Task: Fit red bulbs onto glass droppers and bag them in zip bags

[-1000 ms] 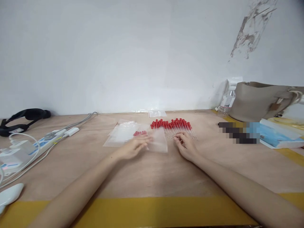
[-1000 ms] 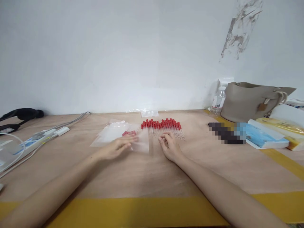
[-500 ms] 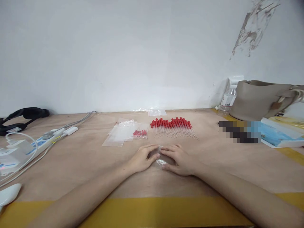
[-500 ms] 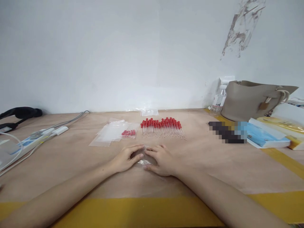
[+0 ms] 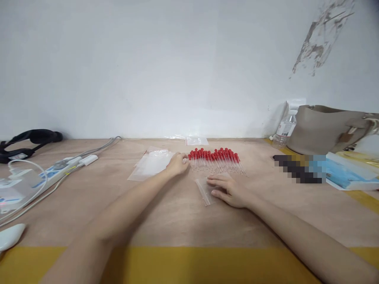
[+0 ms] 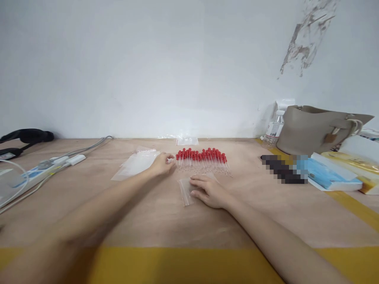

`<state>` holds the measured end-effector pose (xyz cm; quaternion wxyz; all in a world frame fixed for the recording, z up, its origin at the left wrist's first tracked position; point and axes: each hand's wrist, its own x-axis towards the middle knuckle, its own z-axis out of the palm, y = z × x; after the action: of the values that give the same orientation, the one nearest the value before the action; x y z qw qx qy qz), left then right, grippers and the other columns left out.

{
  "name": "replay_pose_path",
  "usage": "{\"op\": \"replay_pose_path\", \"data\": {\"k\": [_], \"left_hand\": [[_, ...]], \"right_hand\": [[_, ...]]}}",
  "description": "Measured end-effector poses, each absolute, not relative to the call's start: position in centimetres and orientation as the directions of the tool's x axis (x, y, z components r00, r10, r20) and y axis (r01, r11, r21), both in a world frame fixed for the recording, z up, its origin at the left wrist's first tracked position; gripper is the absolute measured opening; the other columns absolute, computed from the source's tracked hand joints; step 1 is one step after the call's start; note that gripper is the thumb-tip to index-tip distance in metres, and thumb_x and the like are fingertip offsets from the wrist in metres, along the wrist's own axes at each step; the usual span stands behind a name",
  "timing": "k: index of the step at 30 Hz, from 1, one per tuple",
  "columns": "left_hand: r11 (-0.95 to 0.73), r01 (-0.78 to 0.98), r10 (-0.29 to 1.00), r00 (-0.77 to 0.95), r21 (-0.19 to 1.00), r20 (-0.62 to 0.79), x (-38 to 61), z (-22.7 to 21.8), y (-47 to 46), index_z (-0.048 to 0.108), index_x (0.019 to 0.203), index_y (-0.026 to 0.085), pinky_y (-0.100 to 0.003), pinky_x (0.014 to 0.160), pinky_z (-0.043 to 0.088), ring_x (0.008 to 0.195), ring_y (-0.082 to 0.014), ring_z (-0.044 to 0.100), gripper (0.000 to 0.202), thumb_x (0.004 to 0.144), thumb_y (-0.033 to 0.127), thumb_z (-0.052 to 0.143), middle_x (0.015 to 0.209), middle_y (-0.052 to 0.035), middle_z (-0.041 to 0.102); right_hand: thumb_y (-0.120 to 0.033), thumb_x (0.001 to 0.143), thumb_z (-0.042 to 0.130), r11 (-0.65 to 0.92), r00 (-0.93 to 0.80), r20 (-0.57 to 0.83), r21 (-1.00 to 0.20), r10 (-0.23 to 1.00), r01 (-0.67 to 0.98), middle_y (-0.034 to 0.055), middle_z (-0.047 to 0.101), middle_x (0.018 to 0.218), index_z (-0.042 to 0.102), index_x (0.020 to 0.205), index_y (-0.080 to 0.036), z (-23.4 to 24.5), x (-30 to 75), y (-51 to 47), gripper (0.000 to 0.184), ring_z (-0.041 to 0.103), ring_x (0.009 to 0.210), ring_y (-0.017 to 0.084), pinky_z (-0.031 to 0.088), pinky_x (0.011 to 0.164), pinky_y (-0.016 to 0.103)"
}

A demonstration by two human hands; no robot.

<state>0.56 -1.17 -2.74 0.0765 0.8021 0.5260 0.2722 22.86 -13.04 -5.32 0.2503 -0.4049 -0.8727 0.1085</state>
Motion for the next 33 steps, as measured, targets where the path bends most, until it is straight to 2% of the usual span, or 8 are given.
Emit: {"op": "replay_pose_path", "data": {"k": [4,8,14,18,21,24,27,33], "left_hand": [[-0.373,0.822,0.916,0.252,0.431,0.314,3.7,-2.1,1.6,0.058,0.094,0.012,-0.03,0.076,0.043,0.085,-0.0217,0.057,0.035,0.07,0.037,0.059,0.09,-0.0099,0.061],[-0.304,0.838,0.946,0.211,0.453,0.245,5.7,-2.1,2.9,0.057,0.089,0.012,-0.031,0.07,0.044,0.08,-0.0233,0.059,0.039,0.06,0.037,0.067,0.087,-0.0104,0.063],[-0.199,0.845,0.979,0.152,0.496,0.133,6.7,-1.3,3.4,0.059,0.064,0.012,-0.031,0.065,0.044,0.074,-0.0256,0.061,0.014,0.054,0.015,0.067,0.068,-0.0098,0.063],[-0.17,0.787,0.985,0.111,0.593,0.136,6.9,-0.6,3.1,0.058,0.084,0.01,-0.03,0.066,0.046,0.076,-0.0248,0.062,0.028,0.056,0.009,0.063,0.07,-0.0094,0.063],[-0.199,0.687,0.979,0.116,0.698,0.165,6.1,-0.3,1.6,0.037,0.118,0.008,-0.027,0.064,0.048,0.069,-0.0182,0.063,0.058,0.064,0.012,0.059,0.076,-0.0067,0.062],[-0.266,0.534,0.964,0.161,0.803,0.212,3.9,-1.0,-1.2,0.015,0.129,0.016,-0.024,0.063,0.05,0.063,-0.0109,0.062,0.068,0.073,0.016,0.053,0.078,-0.0009,0.058],[-0.279,0.095,0.947,0.195,0.956,0.257,1.1,-2.6,-4.7,0.022,0.125,0.022,-0.029,0.064,0.052,0.06,-0.0099,0.06,0.069,0.068,0.019,0.06,0.072,0.0044,0.051],[-0.245,-0.146,0.962,0.085,0.958,0.259,-1.3,-4.6,-8.7,0.025,0.121,0.026,-0.034,0.073,0.051,0.069,-0.0125,0.062,0.074,0.061,0.029,0.068,0.067,0.0067,0.054]], "right_hand": [[-0.047,0.082,0.043,0.651,-0.605,0.249,-0.365,0.757,0.665,0.0084,0.035,0.135,0.039,0.129,-0.024,-5.6,22.3,-13.2,0.053,0.03,0.124,0.024,0.023,0.102,0.046],[-0.049,0.084,0.039,0.62,-0.58,0.225,-0.355,0.783,0.7,0.0099,0.034,0.136,0.038,0.13,-0.022,-5.6,22.3,-13.3,0.054,0.03,0.124,0.024,0.023,0.102,0.046],[-0.049,0.084,0.038,0.624,-0.573,0.248,-0.351,0.781,0.698,0.0108,0.037,0.134,0.041,0.129,-0.021,-5.5,22.1,-13.4,0.053,0.033,0.122,0.024,0.026,0.1,0.044],[-0.049,0.084,0.038,0.62,-0.566,0.254,-0.351,0.784,0.702,0.0109,0.038,0.133,0.042,0.128,-0.021,-5.5,22.0,-13.5,0.052,0.033,0.122,0.024,0.026,0.1,0.044],[-0.048,0.084,0.037,0.613,-0.557,0.257,-0.339,0.79,0.713,0.0107,0.038,0.133,0.042,0.128,-0.021,-5.5,21.9,-13.6,0.052,0.033,0.122,0.023,0.026,0.1,0.043],[-0.047,0.084,0.038,0.613,-0.547,0.279,-0.325,0.79,0.72,0.0108,0.039,0.133,0.043,0.127,-0.021,-5.5,21.7,-13.7,0.05,0.035,0.121,0.023,0.027,0.1,0.043],[-0.045,0.084,0.04,0.61,-0.523,0.32,-0.324,0.79,0.723,0.0103,0.042,0.13,0.045,0.125,-0.021,-5.7,21.4,-13.6,0.048,0.037,0.118,0.024,0.03,0.098,0.042],[-0.047,0.084,0.039,0.579,-0.486,0.325,-0.335,0.811,0.743,0.0102,0.043,0.128,0.047,0.123,-0.022,-6.0,21.0,-13.4,0.048,0.038,0.117,0.024,0.03,0.097,0.044]]}}
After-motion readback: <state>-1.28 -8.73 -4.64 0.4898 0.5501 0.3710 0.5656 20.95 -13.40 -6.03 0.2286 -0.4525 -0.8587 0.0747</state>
